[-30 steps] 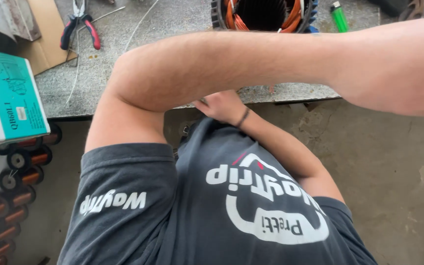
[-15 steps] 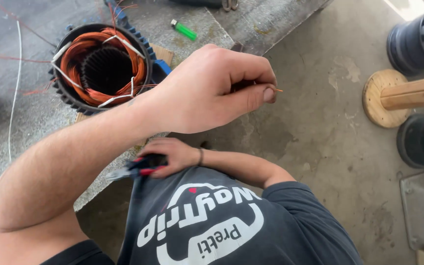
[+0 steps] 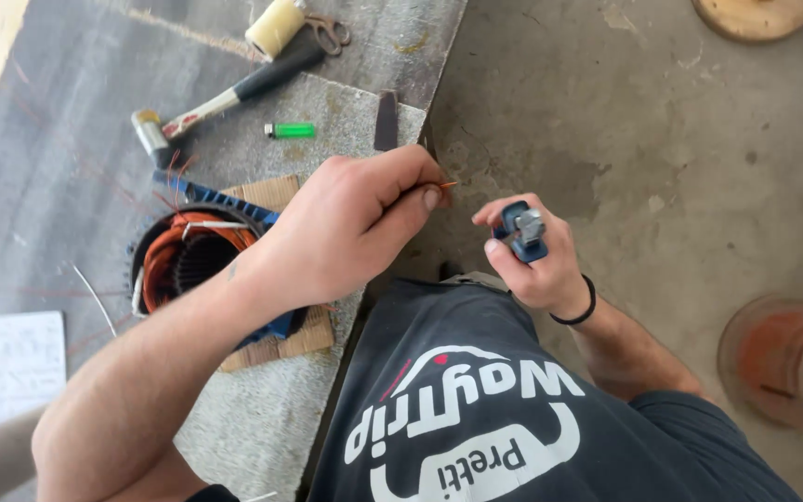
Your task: Repairing or rewinding an electric motor by manipulating copper wires and insulation.
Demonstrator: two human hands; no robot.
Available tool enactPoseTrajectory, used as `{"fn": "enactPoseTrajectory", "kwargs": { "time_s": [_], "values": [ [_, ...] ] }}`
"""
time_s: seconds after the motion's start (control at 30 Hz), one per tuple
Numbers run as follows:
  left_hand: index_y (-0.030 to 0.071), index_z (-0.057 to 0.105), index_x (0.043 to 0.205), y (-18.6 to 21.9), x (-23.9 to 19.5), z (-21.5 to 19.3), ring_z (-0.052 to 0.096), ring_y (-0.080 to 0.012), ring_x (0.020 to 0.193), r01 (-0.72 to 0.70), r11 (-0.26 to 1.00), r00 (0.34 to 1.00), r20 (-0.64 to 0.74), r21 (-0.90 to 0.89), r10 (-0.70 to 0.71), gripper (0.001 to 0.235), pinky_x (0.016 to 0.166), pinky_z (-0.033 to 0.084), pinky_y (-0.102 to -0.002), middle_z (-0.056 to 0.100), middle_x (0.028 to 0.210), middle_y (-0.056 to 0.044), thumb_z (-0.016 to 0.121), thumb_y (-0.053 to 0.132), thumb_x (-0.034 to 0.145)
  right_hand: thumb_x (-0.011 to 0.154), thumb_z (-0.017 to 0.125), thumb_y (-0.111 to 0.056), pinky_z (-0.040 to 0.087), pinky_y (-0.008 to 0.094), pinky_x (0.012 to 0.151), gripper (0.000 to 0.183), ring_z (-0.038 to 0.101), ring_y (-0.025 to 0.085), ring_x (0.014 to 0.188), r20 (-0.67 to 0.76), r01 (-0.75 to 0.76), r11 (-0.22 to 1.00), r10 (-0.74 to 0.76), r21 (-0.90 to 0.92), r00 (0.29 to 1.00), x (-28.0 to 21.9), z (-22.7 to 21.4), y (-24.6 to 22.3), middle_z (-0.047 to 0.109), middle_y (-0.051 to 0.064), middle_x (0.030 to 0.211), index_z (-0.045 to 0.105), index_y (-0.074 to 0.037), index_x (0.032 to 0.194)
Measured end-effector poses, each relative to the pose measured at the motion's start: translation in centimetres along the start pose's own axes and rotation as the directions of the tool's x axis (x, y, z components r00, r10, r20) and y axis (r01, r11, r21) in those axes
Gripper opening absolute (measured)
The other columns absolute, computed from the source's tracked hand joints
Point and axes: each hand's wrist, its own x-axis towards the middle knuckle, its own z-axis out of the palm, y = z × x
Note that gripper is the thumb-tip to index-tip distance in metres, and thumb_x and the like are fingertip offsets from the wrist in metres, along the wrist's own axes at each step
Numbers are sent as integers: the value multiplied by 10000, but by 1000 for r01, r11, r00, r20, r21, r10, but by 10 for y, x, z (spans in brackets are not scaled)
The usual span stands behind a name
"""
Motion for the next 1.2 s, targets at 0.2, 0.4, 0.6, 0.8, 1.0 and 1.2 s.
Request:
{"fn": "enactPoseTrajectory", "kwargs": {
  "time_s": [0.2,0.4,0.6,0.8,1.0,1.2],
  "values": [
    [44,634,1010,7,-3,-7,650,-230,563,150,989,980,130,1,-149,89,546,489,-352,631,658,-86,613,130,1017,804,595,36,537,372,783,413,648,265,849,-82,272,943,-292,-191,953,33,33,-62,641,126,1128,574,-40,1209],
    [41,623,1031,-2,-8,-8,717,-294,697,23,998,995,93,58,-28,60,595,533,-369,681,759,-121,625,95,1006,810,599,37,516,412,880,443,620,331,1000,-101,335,906,-371,-259,923,34,44,-71,607,120,1093,541,-65,1238],
    [45,608,1015,-1,-7,-7,696,-339,652,-21,993,994,105,120,8,70,552,522,-409,650,713,-145,644,105,1016,776,611,23,517,417,860,467,622,341,984,-78,331,905,-362,-266,929,31,42,-78,616,112,1079,533,-70,1227],
    [49,557,979,2,-7,-3,692,-352,662,-26,981,996,92,193,9,108,552,519,-438,647,704,-142,633,115,1019,808,656,-1,533,416,839,418,644,337,1002,-67,333,903,-363,-273,929,33,40,-78,636,103,1092,545,-78,1203],
    [56,560,990,4,-5,-2,685,-354,647,-14,974,995,104,225,-9,91,545,516,-451,640,690,-134,624,115,1016,799,656,4,534,415,762,359,655,323,912,-84,336,900,-371,-276,925,38,41,-71,644,98,1022,561,-77,1136],
    [63,558,979,2,-4,-4,693,-336,652,-31,970,995,104,243,5,95,555,522,-438,640,693,-126,623,120,1018,786,656,1,508,405,668,308,658,335,821,-94,359,886,-401,-292,911,41,43,-63,639,103,934,548,-52,1070]
  ]
}}
